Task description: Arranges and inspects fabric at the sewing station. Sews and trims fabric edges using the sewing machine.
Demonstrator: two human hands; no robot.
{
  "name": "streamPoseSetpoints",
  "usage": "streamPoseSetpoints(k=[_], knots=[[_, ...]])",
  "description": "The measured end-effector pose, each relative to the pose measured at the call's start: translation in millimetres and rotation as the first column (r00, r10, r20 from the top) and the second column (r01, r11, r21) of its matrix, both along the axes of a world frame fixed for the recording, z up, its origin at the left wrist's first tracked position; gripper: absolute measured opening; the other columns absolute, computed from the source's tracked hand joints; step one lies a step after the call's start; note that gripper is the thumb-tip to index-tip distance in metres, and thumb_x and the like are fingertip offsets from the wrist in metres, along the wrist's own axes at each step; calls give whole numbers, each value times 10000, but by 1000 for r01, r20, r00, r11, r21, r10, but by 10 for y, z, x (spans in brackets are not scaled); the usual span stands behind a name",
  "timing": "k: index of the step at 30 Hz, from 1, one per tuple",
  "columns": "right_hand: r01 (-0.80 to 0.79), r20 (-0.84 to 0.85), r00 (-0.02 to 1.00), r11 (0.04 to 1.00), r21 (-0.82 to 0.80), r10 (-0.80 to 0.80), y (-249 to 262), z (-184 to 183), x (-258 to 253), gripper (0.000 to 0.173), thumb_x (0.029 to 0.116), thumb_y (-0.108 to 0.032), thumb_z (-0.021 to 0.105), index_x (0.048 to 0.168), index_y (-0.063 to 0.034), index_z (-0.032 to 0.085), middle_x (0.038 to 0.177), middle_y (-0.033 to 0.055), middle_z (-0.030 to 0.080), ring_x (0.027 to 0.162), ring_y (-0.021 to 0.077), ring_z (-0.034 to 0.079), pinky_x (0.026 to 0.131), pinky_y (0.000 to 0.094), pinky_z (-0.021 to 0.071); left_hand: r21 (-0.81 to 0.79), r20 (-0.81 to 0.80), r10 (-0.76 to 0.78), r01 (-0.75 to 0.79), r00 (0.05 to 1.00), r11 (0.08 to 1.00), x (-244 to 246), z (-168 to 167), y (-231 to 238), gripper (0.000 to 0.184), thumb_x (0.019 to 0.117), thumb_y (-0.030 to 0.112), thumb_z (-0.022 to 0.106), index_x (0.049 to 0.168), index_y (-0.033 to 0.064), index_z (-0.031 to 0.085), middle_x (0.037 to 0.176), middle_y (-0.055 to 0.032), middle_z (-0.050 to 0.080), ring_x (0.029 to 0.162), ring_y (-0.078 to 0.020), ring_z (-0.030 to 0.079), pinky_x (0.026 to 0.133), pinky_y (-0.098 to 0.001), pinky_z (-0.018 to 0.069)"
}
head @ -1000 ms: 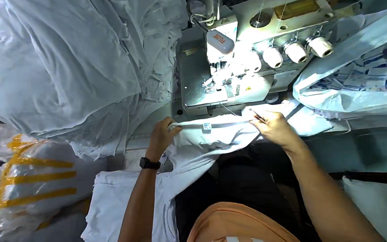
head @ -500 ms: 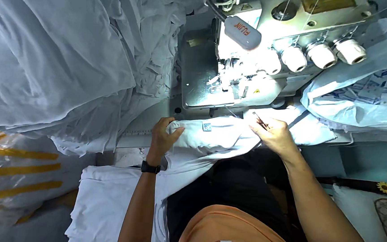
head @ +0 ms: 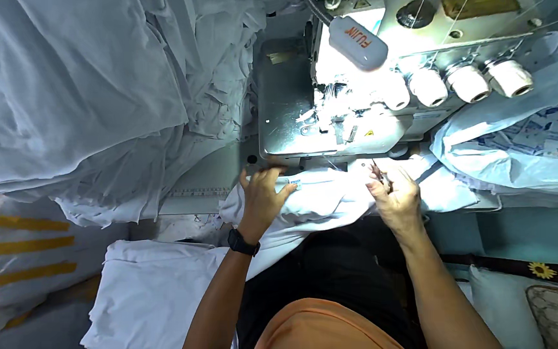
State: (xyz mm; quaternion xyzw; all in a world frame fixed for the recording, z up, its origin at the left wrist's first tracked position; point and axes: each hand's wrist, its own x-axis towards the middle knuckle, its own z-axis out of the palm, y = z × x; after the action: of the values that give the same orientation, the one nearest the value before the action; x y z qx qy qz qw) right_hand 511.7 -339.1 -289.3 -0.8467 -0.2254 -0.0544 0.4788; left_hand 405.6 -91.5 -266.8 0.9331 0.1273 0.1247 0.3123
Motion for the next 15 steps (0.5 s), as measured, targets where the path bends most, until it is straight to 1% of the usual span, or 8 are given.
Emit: streamPoseSetpoints(k=[1,2,4,6,7,9,12,15], knots=[[38,55,998,999,-31,-36,47,76,-65,647,1014,-529,506,1054,89,693,926,190,666,835,207,621,757,378,498,-75,-2,-2,2,1000,997,15,-14,-1,315,917,258,743,1118,16,744,1045,-133,745,1065,-325,681,1098,-729,263],[56,81,995,997,-47,-52,102,153,-136,587,1034,-471,490,1023,83,683,837,161,631,758,188,587,701,360,472,-160,1,-8,8,1000,987,24,-24,-1,265,923,213,732,1100,16,748,1005,-122,741,1018,-293,685,1082,-700,303],[30,77,997,999,-44,-26,228,281,-284,421,1024,-331,572,1059,70,693,768,113,630,668,122,560,641,289,470,-302,10,-27,29,1000,953,32,-58,7,180,939,163,704,1055,38,763,970,-84,746,971,-211,689,1049,-618,380],[-43,85,995,999,-12,44,367,345,-415,325,995,-259,635,1000,60,696,739,100,647,637,95,576,630,234,480,-340,31,-54,62,998,938,36,-98,12,151,946,134,673,1011,43,774,932,-71,739,948,-180,684,1062,-607,355],[-95,71,993,995,23,93,432,354,-467,286,992,-223,638,964,54,707,745,96,665,645,71,593,642,195,489,-335,31,-66,73,997,939,34,-113,12,153,951,130,659,999,43,775,921,-70,733,950,-182,678,1073,-622,322],[-206,-40,977,973,106,212,539,340,-538,243,1007,-157,598,964,52,714,774,69,680,670,12,608,667,136,506,-318,12,-75,75,997,945,24,-129,1,170,965,141,632,1000,49,772,929,-70,733,985,-198,675,1104,-662,256],[-273,-247,924,956,111,292,667,247,-547,258,1035,-132,511,997,35,703,764,25,655,629,-8,586,617,143,506,-316,-3,-61,57,998,947,8,-137,-13,197,985,147,603,1008,46,770,917,-68,740,992,-208,681,1137,-688,194],[-277,-336,904,961,16,266,759,185,-531,271,1054,-178,506,1068,12,699,744,28,642,580,30,575,574,188,507,-339,-7,-54,49,999,940,3,-123,-15,227,997,130,561,995,45,771,883,-63,726,971,-190,668,1145,-663,176]])
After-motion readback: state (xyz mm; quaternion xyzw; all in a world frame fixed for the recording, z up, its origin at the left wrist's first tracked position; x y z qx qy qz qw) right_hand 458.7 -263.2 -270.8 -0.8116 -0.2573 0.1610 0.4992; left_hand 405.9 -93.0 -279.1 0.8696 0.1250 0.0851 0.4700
